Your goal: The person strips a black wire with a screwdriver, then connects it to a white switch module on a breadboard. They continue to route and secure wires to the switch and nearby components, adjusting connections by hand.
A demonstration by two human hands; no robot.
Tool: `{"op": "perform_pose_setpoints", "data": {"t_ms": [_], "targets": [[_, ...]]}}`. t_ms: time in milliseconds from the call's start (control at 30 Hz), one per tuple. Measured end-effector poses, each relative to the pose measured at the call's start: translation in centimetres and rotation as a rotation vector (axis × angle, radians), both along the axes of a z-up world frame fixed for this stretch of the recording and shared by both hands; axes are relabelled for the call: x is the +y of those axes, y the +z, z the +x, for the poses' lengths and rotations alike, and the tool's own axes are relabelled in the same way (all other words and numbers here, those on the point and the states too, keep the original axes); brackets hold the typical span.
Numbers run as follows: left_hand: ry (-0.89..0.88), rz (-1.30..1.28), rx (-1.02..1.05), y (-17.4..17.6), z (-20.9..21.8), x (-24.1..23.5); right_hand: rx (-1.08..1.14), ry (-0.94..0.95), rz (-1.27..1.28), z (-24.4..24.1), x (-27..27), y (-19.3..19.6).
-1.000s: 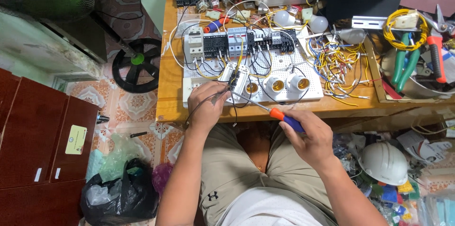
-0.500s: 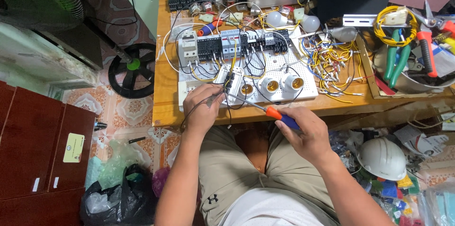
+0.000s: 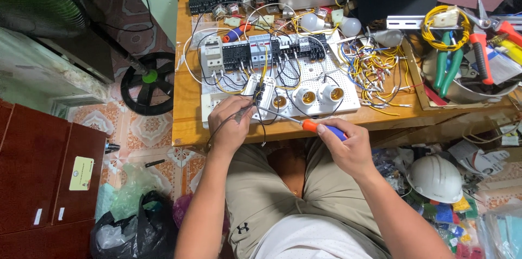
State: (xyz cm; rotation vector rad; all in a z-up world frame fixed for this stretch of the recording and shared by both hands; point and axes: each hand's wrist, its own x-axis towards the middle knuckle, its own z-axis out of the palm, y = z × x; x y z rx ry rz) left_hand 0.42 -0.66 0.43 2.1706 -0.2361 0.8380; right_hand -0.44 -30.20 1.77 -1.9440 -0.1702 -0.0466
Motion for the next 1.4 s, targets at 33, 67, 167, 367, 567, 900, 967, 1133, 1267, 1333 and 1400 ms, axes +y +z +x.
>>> {"op": "perform_pose_setpoints", "data": {"t_ms": [33,67,167,367,567,900,967,1133,1267,1333,1400], "targets": [[-0.002,-0.001,-0.001,0.0,0.0,-0.1,-0.001,-0.002,-0.001,0.1,0.0,-0.2],[-0.004,-0.005,-0.001,0.0,0.0,-0.1,0.03,-0.012,0.039,0.1,0.1,-0.5],[-0.009,-0.009,0.004,0.3,-0.2,-0.1,0.094,-0.007,0.102,-0.5,0.3,-0.1],[-0.039,-0.028,0.024,0.6,0.0,0.1,-0.33,0.061,-0.134,-1.8,0.7,2.0],[-0.033,-0.028,0.032,0.2,-0.1,0.1,-0.517,0.045,-0.2,-2.1,0.8,0.7],[-0.033,-0.047,0.031,0.4,-0.1,0.1,-0.109,-0.02,0.02,-2.2,1.0,1.5],[-0.034,-0.064,0.048,0.9,-0.4,0.0,-0.126,-0.018,0.003,-2.8,0.9,2.9],[-0.033,-0.103,0.062,0.7,-0.6,0.0,-0.234,-0.042,0.012,-2.2,-2.6,2.3],[-0.017,-0.142,0.082,0.6,-0.5,-0.1,-0.409,-0.252,0.103,-1.0,-6.2,2.1],[-0.016,-0.155,0.087,1.0,-0.6,-0.4,-0.442,-0.307,0.136,0.1,-8.0,1.3],[0.004,-0.167,0.115,1.7,-0.9,-0.7,-0.585,-0.288,-0.077,1.4,-9.6,0.3]]}}
